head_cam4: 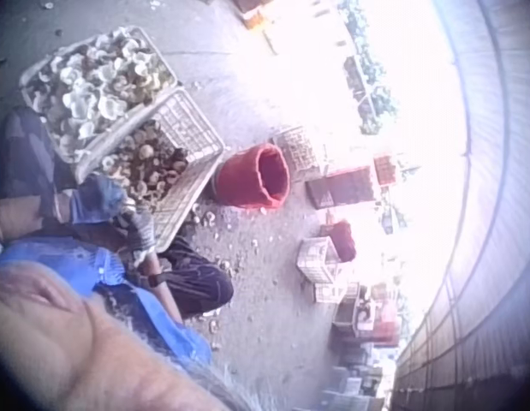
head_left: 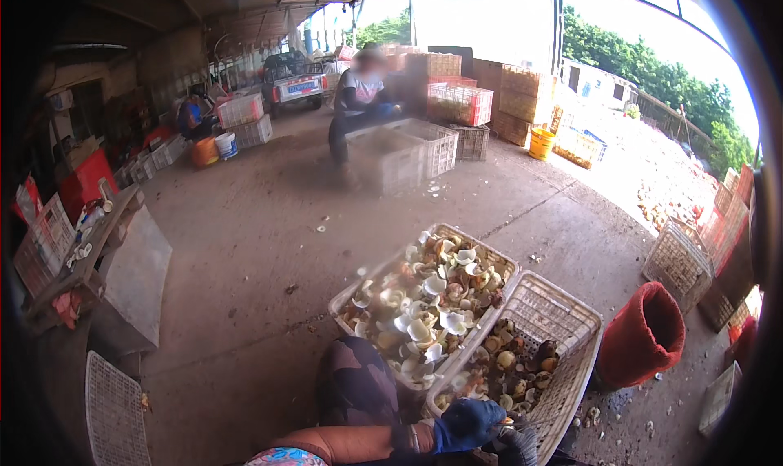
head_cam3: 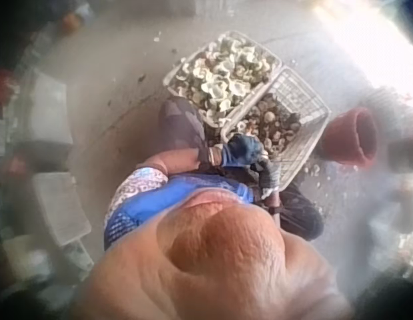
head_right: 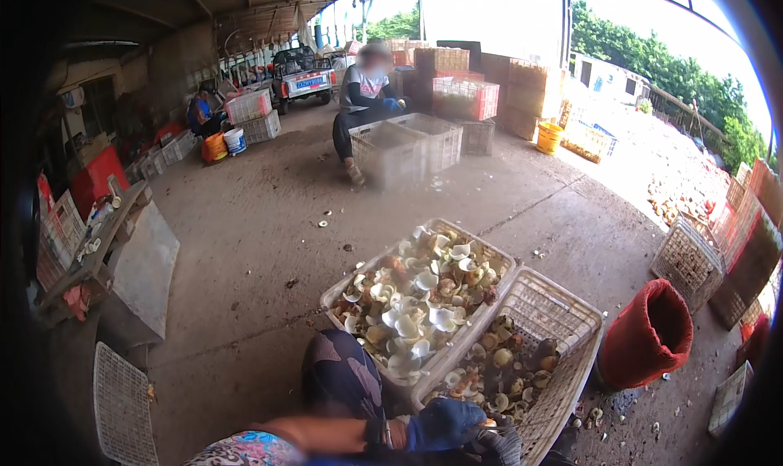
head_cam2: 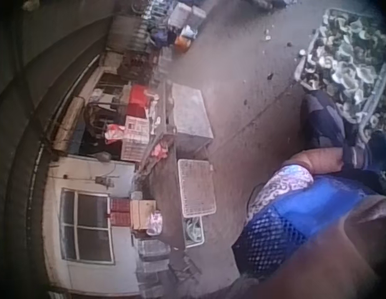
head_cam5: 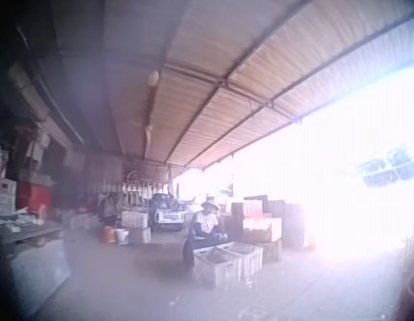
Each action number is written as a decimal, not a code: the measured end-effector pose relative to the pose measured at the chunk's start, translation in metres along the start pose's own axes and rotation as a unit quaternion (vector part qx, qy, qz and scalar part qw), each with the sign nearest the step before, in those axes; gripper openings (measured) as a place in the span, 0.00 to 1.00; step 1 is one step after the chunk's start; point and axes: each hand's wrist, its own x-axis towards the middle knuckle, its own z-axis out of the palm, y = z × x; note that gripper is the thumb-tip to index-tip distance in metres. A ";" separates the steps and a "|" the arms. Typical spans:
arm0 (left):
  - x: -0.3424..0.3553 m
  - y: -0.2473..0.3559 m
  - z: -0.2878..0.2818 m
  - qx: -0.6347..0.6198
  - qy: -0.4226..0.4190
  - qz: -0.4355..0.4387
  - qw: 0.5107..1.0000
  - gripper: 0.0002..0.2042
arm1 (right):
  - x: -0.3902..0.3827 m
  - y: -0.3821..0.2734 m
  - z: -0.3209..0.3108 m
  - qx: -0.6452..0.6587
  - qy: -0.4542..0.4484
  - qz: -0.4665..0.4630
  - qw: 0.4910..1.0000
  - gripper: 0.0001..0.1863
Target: Peeling water chestnuts using a knife and sorting them into crates.
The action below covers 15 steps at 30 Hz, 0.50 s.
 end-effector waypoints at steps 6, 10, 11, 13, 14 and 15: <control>0.017 -0.004 -0.003 -0.030 0.001 -0.048 0.998 0.09 | 0.006 -0.024 0.020 -0.014 -0.043 -0.079 0.996 0.33; 0.026 -0.004 -0.008 -0.033 -0.024 -0.053 0.998 0.09 | 0.000 -0.027 0.024 0.011 -0.011 -0.096 0.995 0.33; 0.024 -0.005 -0.007 -0.028 -0.020 -0.051 0.998 0.08 | 0.007 -0.025 0.023 0.014 -0.013 -0.104 0.994 0.33; 0.020 -0.005 -0.006 -0.023 -0.036 -0.072 0.997 0.09 | 0.011 -0.013 0.014 0.025 -0.020 -0.091 0.995 0.33; 0.020 -0.004 -0.006 -0.020 -0.036 -0.068 0.997 0.09 | 0.014 -0.009 0.009 0.025 -0.032 -0.089 0.995 0.34; 0.021 -0.003 -0.006 -0.027 -0.025 -0.059 0.998 0.09 | 0.012 -0.007 0.003 0.027 -0.035 -0.096 0.994 0.34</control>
